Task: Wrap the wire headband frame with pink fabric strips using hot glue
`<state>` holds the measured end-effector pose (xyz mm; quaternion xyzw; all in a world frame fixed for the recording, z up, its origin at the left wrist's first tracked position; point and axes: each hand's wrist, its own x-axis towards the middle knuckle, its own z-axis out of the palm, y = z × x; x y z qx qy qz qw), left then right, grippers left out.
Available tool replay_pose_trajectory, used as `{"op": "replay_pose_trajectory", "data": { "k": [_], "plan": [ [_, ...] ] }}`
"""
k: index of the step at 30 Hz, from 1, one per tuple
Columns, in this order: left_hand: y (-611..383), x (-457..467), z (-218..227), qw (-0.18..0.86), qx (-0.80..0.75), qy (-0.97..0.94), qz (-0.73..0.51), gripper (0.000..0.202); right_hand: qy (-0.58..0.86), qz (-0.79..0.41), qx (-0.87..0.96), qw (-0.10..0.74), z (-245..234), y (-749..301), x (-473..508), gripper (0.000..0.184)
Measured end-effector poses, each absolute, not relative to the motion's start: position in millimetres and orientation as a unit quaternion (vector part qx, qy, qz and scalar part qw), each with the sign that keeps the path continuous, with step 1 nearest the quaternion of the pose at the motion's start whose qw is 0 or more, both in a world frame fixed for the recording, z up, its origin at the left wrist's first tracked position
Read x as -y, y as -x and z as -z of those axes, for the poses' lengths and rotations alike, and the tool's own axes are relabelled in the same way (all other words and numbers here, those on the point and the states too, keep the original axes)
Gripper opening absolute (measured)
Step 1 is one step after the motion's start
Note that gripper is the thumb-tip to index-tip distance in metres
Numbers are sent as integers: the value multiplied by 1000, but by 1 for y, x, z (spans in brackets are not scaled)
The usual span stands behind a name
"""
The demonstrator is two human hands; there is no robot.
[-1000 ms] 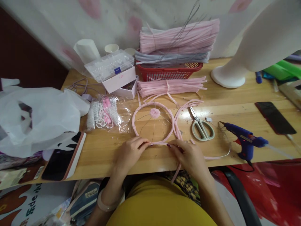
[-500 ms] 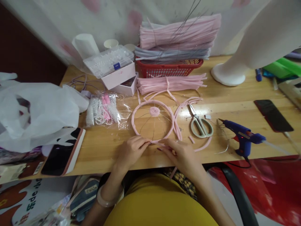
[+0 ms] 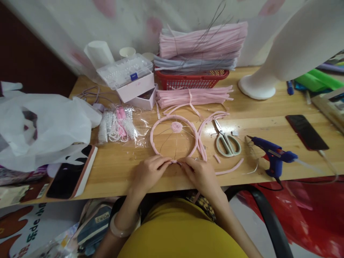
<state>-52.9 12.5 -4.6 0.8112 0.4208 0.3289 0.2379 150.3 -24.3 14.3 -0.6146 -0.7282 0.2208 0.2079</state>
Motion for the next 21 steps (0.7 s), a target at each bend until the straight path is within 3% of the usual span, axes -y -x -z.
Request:
{"op": "replay_pose_trajectory", "data": {
  "k": [15,21],
  "plan": [
    [41,-11,8,306,-433,-763,-369,12,602,-220,735,221,-9,-152,25,24],
    [38,3,0,353,-481,-670,-442,11,595,-226,722,271,-18,-152,20,22]
  ]
}}
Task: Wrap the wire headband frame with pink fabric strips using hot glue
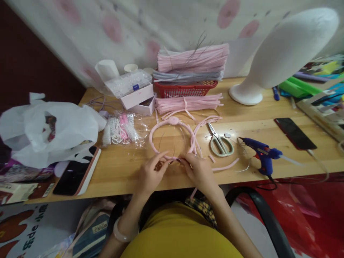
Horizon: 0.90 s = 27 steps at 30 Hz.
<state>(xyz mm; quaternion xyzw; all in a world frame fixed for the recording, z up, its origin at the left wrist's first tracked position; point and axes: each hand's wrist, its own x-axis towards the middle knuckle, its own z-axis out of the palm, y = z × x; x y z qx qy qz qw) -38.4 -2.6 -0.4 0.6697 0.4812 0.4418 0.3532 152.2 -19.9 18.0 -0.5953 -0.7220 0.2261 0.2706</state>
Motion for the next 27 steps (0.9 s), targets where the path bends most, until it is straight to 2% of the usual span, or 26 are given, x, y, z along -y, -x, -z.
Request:
{"op": "replay_pose_trajectory", "data": {
  "k": [3,10,17,27],
  "plan": [
    [36,21,-9,383,-517,-577,-503,7,598,-229,700,317,-36,-156,23,20],
    [10,29,-30,574,-469,-415,-528,42,577,-286,668,373,-72,-156,38,21],
    [-6,21,-40,635,-446,-324,-541,34,572,-347,601,437,-77,-156,48,15],
    [-2,5,-56,683,-442,-269,-515,36,588,-305,620,421,-77,-163,44,17]
  ]
}}
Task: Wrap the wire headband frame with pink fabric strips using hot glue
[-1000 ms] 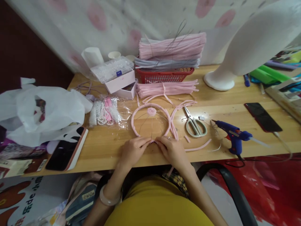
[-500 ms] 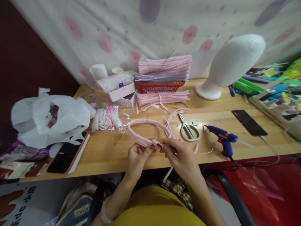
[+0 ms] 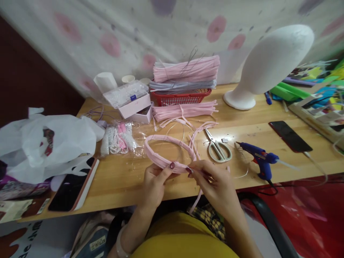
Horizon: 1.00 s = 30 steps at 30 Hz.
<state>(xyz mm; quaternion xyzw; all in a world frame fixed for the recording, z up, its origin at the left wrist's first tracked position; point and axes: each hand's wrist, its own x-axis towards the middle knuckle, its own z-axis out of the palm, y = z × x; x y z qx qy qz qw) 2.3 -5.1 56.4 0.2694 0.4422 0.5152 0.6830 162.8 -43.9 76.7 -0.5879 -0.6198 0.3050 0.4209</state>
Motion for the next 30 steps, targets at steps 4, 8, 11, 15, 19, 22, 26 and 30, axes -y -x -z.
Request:
{"op": "replay_pose_trajectory", "data": {
  "k": [4,8,11,15,19,22,26,30],
  "plan": [
    [-4,0,-62,676,-452,-272,-514,37,576,-295,632,426,-81,-163,39,14],
    [-5,-5,-62,667,-460,-281,-514,36,562,-280,643,438,-80,-163,34,14],
    [-2,-7,-57,659,-466,-281,-518,37,564,-278,637,446,-75,-162,32,12],
    [2,-7,-50,650,-477,-267,-528,36,579,-309,613,440,-68,-160,34,11],
    [3,-8,-48,648,-481,-250,-535,36,588,-311,615,423,-68,-161,36,10],
    [4,-9,-49,649,-480,-241,-538,36,597,-301,617,416,-69,-161,35,12],
    [7,-11,-49,654,-477,-236,-538,37,605,-274,627,407,-67,-158,33,14],
    [10,-10,-47,656,-477,-225,-540,40,604,-248,638,407,-64,-156,32,12]
  ]
}}
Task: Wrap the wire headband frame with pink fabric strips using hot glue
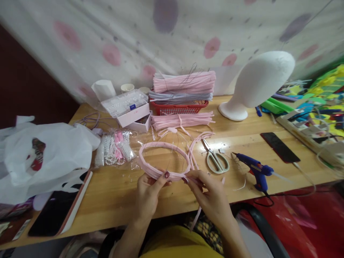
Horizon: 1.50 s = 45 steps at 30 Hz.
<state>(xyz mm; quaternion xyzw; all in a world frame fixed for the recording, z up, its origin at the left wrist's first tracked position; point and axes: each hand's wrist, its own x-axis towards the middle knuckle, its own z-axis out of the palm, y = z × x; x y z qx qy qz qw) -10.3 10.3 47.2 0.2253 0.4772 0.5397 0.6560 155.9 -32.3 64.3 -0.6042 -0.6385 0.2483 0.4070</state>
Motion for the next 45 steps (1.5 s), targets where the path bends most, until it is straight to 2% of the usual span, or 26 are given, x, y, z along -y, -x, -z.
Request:
{"op": "replay_pose_trajectory", "data": {
  "k": [12,16,19,21,24,27,29,32,33,35,40,43,45],
  "plan": [
    [9,-11,-44,679,-462,-252,-511,37,572,-201,669,430,-73,-137,26,12],
    [11,-10,-39,670,-475,-240,-518,40,588,-156,621,495,-77,-140,27,12],
    [14,-9,-37,663,-476,-231,-530,41,641,-74,526,553,-76,-159,19,10],
    [15,-9,-40,662,-471,-226,-537,40,684,-40,487,542,-73,-176,6,14],
    [17,-8,-46,667,-460,-221,-544,40,703,-69,498,502,-70,-196,-21,18],
    [20,-7,-51,668,-453,-217,-549,40,685,-82,517,507,-81,-203,-43,23],
    [22,-6,-54,662,-452,-209,-560,39,655,-20,513,555,-98,-202,-51,25],
    [23,-4,-57,646,-452,-190,-585,37,564,169,506,631,-124,-200,-54,19],
    [22,-3,-58,640,-452,-185,-593,38,536,221,515,631,-128,-199,-55,18],
    [20,-2,-62,629,-451,-175,-608,38,521,244,570,586,-126,-199,-59,19],
    [16,1,-68,603,-457,-161,-634,40,563,104,691,442,-80,-201,-63,16],
    [17,1,-62,595,-477,-178,-622,39,612,88,660,427,-57,-211,-28,15],
    [19,0,-55,597,-487,-198,-606,40,664,107,600,432,-47,-226,10,22]
  ]
}}
